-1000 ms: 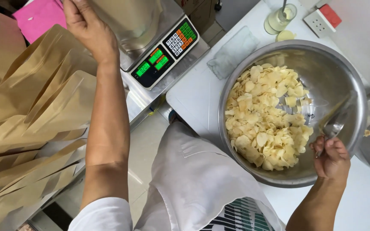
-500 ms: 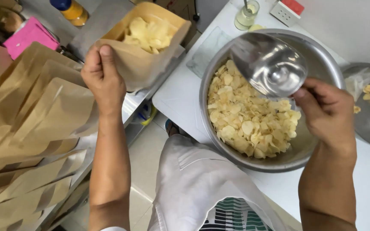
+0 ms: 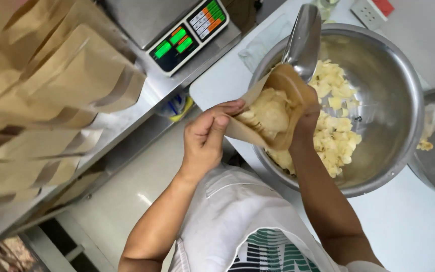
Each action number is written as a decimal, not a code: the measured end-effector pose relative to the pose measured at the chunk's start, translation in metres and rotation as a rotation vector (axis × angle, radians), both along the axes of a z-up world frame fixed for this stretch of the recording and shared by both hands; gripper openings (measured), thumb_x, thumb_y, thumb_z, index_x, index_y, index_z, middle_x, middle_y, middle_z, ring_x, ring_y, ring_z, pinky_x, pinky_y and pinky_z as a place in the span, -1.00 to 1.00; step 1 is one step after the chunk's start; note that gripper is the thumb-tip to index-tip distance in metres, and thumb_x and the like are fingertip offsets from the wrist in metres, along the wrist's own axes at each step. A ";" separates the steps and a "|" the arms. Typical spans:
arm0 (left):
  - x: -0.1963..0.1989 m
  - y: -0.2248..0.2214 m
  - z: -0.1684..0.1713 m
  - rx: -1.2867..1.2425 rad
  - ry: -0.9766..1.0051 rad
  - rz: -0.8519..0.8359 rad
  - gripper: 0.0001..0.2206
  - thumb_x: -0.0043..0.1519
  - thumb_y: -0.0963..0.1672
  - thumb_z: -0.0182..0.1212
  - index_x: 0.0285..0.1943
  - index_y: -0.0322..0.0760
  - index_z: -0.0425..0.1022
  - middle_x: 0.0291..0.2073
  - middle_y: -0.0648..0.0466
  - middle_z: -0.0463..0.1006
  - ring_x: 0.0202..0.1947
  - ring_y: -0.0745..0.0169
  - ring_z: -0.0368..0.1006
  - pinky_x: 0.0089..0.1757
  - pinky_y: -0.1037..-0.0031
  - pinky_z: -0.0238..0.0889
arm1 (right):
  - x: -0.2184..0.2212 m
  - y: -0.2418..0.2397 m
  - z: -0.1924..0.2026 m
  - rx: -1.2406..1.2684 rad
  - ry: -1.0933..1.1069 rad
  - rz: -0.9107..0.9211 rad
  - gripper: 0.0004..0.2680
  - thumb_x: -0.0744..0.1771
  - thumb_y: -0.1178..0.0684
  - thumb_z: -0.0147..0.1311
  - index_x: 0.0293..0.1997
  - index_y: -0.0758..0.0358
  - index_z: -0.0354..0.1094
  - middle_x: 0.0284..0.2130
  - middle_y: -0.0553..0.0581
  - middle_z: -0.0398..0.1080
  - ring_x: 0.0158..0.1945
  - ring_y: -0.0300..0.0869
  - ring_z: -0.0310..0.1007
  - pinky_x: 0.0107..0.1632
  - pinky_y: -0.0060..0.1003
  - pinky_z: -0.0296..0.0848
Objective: Filling brown polybags with dried chips using a metal scoop and weighing them on a digital scale for consistency.
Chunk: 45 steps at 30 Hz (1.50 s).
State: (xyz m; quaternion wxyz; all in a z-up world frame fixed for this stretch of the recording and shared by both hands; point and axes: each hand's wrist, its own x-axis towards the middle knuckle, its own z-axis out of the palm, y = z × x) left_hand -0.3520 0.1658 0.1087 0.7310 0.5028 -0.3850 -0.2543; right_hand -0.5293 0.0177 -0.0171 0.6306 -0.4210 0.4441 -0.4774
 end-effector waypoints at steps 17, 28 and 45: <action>0.114 0.228 0.002 0.074 -0.342 0.428 -0.70 0.36 -0.35 -0.13 0.10 -0.35 0.51 0.07 -0.12 0.60 0.10 -0.01 0.60 0.10 0.45 0.52 | 0.075 0.058 -0.019 -0.141 0.200 0.328 -0.90 0.52 0.18 -0.25 -0.11 0.11 0.04 -0.32 0.05 0.20 -0.43 -0.32 0.04 -0.37 -0.42 0.00; 0.228 0.553 -0.019 0.089 -0.139 1.599 -0.69 0.42 -0.01 0.16 -0.36 -0.14 0.31 -0.44 0.22 0.32 -0.34 0.43 0.20 -0.19 0.56 0.14 | 0.118 0.145 -0.051 0.009 0.461 0.349 -0.91 0.51 0.12 -0.19 -0.09 0.07 0.20 -0.36 -0.04 0.26 -0.44 -0.38 0.14 -0.43 -0.48 0.04; 0.457 0.636 -0.190 0.221 -0.201 1.997 -0.57 0.34 0.11 0.01 -0.03 -0.27 0.54 -0.20 -0.11 0.73 -0.17 0.01 0.69 -0.18 0.32 0.60 | 0.151 0.216 -0.035 -0.038 0.635 0.245 -0.93 0.51 0.07 -0.15 -0.03 0.07 0.26 -0.34 -0.06 0.31 -0.36 -0.39 0.25 -0.37 -0.48 0.14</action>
